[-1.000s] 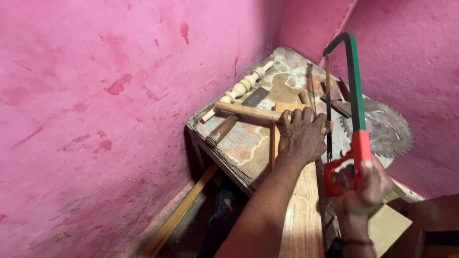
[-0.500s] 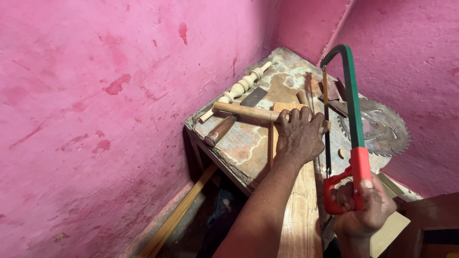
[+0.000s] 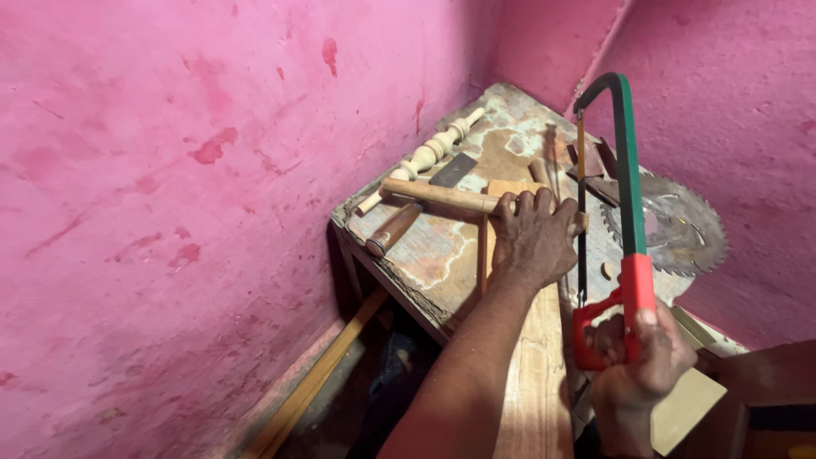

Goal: The person uses a hand saw to cut a cylindrical wooden dowel on a workbench. They hold the dowel with their left hand and saw with their right hand, completing the cut and briefly inspecting the separated piece.

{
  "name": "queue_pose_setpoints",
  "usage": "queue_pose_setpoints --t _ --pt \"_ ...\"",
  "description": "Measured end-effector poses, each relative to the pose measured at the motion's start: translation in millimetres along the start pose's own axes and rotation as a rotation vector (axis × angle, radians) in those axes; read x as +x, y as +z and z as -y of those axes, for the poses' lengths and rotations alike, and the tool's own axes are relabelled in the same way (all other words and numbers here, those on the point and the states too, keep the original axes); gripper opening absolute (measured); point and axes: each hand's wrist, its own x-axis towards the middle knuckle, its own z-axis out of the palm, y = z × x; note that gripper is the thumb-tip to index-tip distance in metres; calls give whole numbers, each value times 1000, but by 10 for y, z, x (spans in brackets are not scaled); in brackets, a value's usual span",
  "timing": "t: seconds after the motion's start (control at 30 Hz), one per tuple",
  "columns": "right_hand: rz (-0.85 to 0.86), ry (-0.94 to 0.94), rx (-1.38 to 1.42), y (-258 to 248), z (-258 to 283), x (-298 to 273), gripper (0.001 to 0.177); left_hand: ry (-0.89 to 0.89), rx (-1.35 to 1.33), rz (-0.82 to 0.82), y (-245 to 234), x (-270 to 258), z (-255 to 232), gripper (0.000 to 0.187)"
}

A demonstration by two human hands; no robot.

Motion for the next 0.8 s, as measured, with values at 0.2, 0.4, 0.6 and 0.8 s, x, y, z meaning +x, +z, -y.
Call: queue_pose_setpoints --t 0.2,0.4,0.6,0.8 --pt "-14 -3 23 1 -88 121 38 -4 8 8 8 9 25 53" --pt "22 2 132 87 -315 423 36 10 23 36 17 38 30 49" --pt "9 15 28 -17 -56 51 39 -2 -18 -3 22 9 0 43" --pt "12 6 -35 4 27 43 40 -4 -7 20 28 0 16 39"
